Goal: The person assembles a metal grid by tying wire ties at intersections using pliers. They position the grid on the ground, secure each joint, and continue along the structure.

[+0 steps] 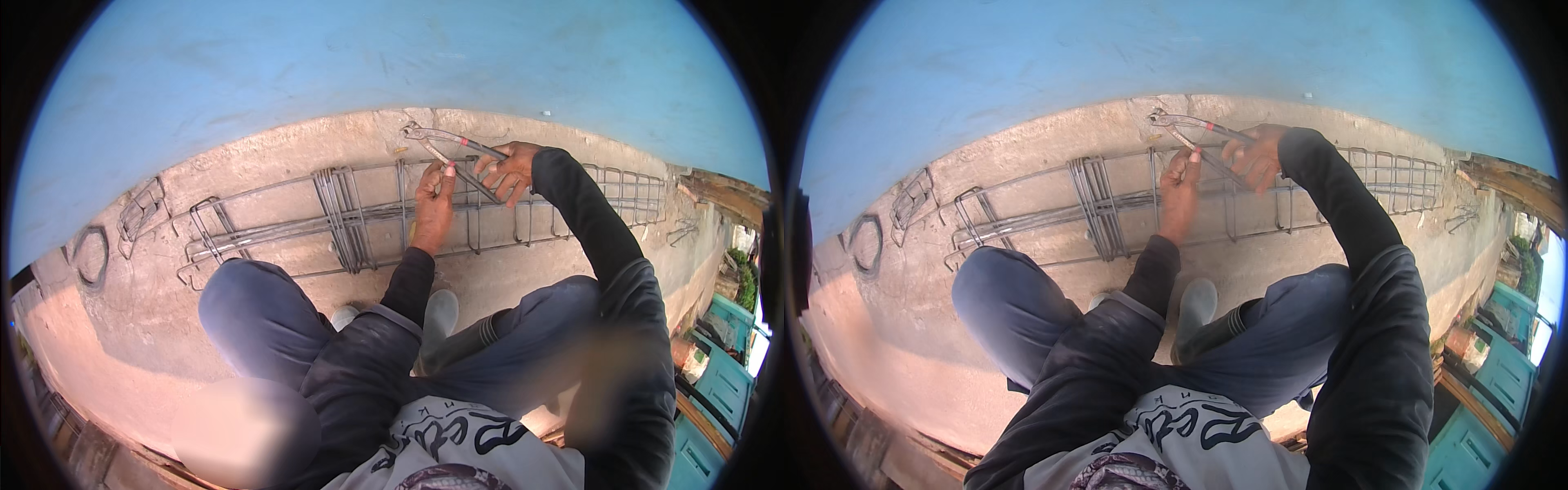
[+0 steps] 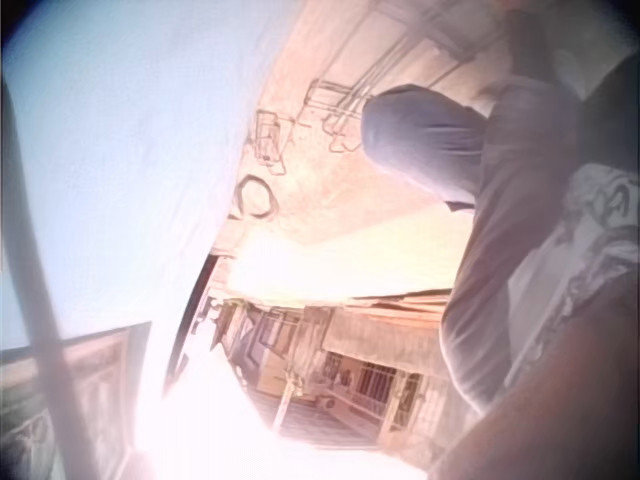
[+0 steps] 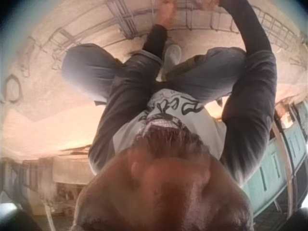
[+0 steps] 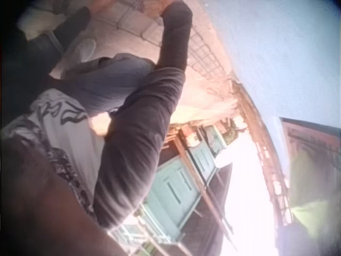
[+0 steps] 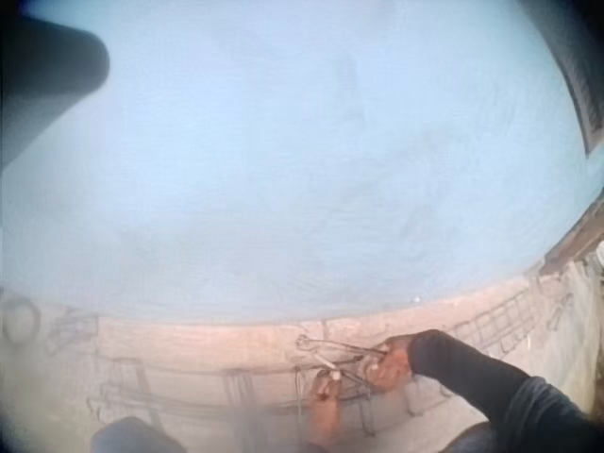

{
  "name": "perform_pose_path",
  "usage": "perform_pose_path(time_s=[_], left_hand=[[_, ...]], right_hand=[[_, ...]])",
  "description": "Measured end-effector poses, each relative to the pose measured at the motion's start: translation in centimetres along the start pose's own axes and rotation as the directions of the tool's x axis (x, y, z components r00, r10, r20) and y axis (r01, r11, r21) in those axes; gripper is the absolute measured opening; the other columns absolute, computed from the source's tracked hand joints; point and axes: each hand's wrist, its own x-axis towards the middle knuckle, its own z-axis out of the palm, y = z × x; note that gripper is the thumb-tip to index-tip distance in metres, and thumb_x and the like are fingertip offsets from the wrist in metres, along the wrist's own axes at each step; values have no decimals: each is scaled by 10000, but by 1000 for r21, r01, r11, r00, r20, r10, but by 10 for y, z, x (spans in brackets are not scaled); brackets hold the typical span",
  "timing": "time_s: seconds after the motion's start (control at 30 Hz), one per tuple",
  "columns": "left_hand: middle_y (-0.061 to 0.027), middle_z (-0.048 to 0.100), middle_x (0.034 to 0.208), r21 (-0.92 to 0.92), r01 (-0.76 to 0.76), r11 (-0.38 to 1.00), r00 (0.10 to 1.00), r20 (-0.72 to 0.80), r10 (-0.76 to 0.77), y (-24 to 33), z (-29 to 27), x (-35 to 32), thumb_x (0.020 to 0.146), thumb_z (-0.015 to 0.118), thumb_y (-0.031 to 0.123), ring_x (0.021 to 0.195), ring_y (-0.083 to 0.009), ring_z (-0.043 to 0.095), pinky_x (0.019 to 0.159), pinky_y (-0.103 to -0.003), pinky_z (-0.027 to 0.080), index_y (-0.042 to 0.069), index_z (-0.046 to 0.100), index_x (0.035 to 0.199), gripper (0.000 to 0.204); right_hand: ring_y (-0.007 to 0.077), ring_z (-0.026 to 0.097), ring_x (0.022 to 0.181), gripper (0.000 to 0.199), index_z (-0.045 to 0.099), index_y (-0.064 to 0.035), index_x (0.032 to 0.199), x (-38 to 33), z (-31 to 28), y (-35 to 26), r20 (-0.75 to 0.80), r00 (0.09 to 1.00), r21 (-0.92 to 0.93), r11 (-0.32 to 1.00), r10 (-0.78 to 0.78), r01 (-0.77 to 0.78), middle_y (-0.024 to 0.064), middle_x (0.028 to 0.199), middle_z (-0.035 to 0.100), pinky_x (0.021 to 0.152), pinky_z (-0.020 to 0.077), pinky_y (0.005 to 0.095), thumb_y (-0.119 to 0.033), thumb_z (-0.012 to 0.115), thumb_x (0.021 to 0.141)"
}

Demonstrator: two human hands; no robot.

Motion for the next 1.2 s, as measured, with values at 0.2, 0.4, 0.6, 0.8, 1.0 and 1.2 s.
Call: perform_pose_path(time_s=[0.2,0.4,0.6,0.8,1.0,1.2], left_hand=[[-68,643,969,-80,133,988,988,87,-126,19,11,3,958,673,263,860,-132,566,800,-281,467,37,564,995,254],[5,605,800,227,69,971,992,88,-91,14,21,2,885,750,331,684,-84,515,613,-250,425,51,582,1028,356],[51,491,712,-90,471,878,860,269,-434,29,24,8,909,741,307,617,-60,421,561,-233,370,45,655,1013,295],[82,348,655,-525,372,766,925,144,-350,75,3,38,974,661,290,596,-45,363,538,-201,332,29,681,1070,279],[80,343,627,0,288,958,952,113,-286,111,-25,45,941,696,312,581,-50,334,539,-216,322,58,741,1004,265],[28,549,697,388,164,907,888,343,-307,105,14,27,854,762,421,660,-102,463,628,-276,416,74,772,1021,386]], right_hand=[[458,585,1176,327,547,-34,1283,-3,-19,25,-88,983,-2,987,160,-161,293,1372,508,793,630,515,-194,537,998],[373,655,1053,364,556,-18,1267,-4,-5,16,-83,995,-27,998,53,-56,194,1301,591,756,648,429,-190,569,947],[290,643,1078,274,595,-57,1224,8,-8,29,-216,976,-285,956,5,-67,214,1313,569,791,637,443,-114,528,964],[283,702,953,303,612,-74,1246,-15,7,0,-90,969,-387,889,229,-246,206,1105,690,707,637,428,-98,537,954],[327,732,854,337,591,-4,1270,-65,-15,16,61,965,-208,949,254,-237,246,1055,704,656,636,444,-142,565,964],[323,592,1238,625,515,-34,1408,-70,-58,129,-407,913,-614,728,39,-305,228,1251,645,1014,509,472,-422,645,936]])
